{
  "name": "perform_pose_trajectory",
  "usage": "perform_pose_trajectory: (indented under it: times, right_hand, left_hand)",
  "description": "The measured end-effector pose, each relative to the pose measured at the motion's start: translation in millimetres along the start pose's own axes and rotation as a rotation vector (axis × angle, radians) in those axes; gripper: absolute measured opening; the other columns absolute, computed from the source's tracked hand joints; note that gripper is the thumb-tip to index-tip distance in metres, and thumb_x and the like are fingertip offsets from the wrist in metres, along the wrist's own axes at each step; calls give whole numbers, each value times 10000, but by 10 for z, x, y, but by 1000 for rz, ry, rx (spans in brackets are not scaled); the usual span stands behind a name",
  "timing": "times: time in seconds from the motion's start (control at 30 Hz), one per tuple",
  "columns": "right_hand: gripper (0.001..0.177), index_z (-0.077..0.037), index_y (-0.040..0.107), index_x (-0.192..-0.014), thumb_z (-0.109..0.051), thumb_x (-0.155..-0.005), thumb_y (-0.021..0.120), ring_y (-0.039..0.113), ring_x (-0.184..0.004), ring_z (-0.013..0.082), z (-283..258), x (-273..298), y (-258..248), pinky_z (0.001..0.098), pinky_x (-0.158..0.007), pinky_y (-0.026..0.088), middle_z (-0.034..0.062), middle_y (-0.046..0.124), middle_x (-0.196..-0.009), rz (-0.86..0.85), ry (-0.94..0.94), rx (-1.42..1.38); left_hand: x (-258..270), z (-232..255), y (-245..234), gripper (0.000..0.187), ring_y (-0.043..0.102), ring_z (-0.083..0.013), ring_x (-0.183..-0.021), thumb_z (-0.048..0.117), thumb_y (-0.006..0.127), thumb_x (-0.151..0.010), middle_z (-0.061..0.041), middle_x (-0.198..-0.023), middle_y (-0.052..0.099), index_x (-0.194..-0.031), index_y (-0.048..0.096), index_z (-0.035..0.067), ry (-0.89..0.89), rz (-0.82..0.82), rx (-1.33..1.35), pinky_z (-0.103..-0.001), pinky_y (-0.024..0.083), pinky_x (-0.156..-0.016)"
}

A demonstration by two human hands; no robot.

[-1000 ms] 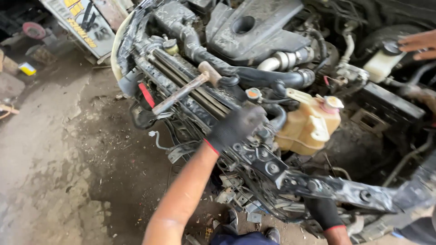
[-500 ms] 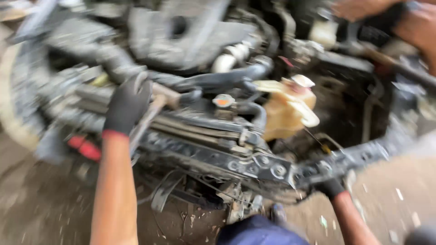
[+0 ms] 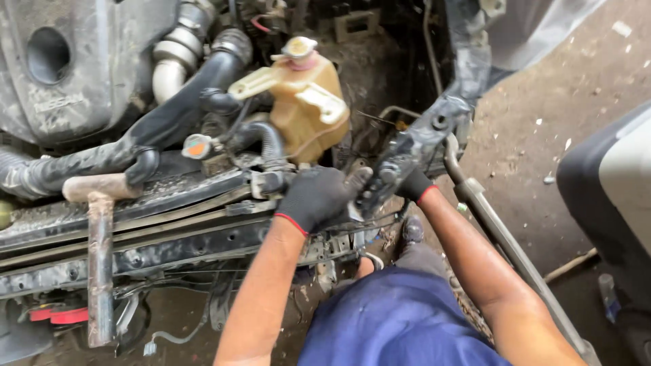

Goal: The person works on the front frame of a car with the hood open, using a hammer and a wrench to loosen and remove bolts from the radiator support area. They repeatedly strike the frame and use the wrench to turn fasteners while another person observes nearby.

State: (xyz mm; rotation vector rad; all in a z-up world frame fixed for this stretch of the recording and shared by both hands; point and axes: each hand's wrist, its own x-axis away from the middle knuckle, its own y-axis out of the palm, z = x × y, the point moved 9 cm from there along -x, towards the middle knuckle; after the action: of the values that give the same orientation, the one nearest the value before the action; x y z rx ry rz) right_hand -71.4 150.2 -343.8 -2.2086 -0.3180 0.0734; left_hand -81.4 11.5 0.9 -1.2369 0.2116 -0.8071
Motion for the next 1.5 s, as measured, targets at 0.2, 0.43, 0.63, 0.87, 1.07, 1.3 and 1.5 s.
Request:
perform_pose_trajectory:
  times: [0.2, 0.43, 0.63, 0.87, 1.07, 1.3, 1.5]
  right_hand:
    - [230, -58, 719, -1102, -170, -916, 645, 680, -1024, 316, -396, 104, -427, 425, -929, 527, 151, 730, -1097, 241, -304, -370]
    - [317, -10, 673, -1214, -112, -919, 619, 623, -1143, 377, -775, 219, -1146, 449, -1005, 484, 202, 689, -1217, 262, -314, -516]
    - [298, -16, 689, -1185, -101, -913, 602, 639, -1099, 399, -773, 121, -1074, 467, -978, 490, 208, 707, -1170, 245, -459, -446]
    - [243, -15, 689, -1124, -70, -905, 602, 682, -952, 403, -1109, 268, -1815, 446, -828, 545, 211, 716, -1044, 226, -345, -658]
    - [289, 15, 655, -1172, -62, -897, 608, 651, -1014, 425, -1005, 299, -1652, 462, -885, 516, 243, 695, -1107, 212, -421, -617]
    - [296, -36, 671, -1182, -115, -907, 599, 666, -1065, 399, -662, 206, -991, 449, -937, 525, 219, 711, -1142, 61, -210, -588]
    - [328, -45, 689, -1176, -140, -869, 624, 640, -1107, 443, -769, 224, -1057, 491, -971, 507, 227, 704, -1167, 79, -299, -322]
  left_hand:
    - [-143, -136, 451, 896, 722, -423, -915, 638, 172, -1033, -251, -792, 745, -724, 728, 7, -285, -409, -64, -536, 518, -929]
    - [-163, -89, 456, 746, 681, -470, -814, 529, 218, -1072, -247, -819, 717, -826, 735, 52, -250, -126, -150, -584, 507, -815]
    - [-161, -133, 357, 755, 686, -450, -843, 597, 279, -1035, -238, -856, 724, -818, 766, 62, -463, -107, -87, -560, 513, -811]
    - [-111, -113, 414, 799, 702, -451, -847, 596, 253, -1054, -261, -850, 718, -799, 754, 28, -508, -150, -194, -553, 534, -840]
    - [-133, -129, 395, 837, 703, -436, -835, 587, 245, -1055, -256, -818, 720, -742, 763, 9, -523, -136, -123, -545, 514, -877]
    - [-102, -103, 341, 810, 710, -432, -907, 609, 267, -1031, -252, -896, 729, -801, 766, 13, -517, -65, -96, -537, 524, -879]
    - [-82, -128, 249, 827, 706, -448, -976, 669, 314, -1003, -300, -974, 721, -890, 770, -12, -548, 51, -98, -535, 533, -896]
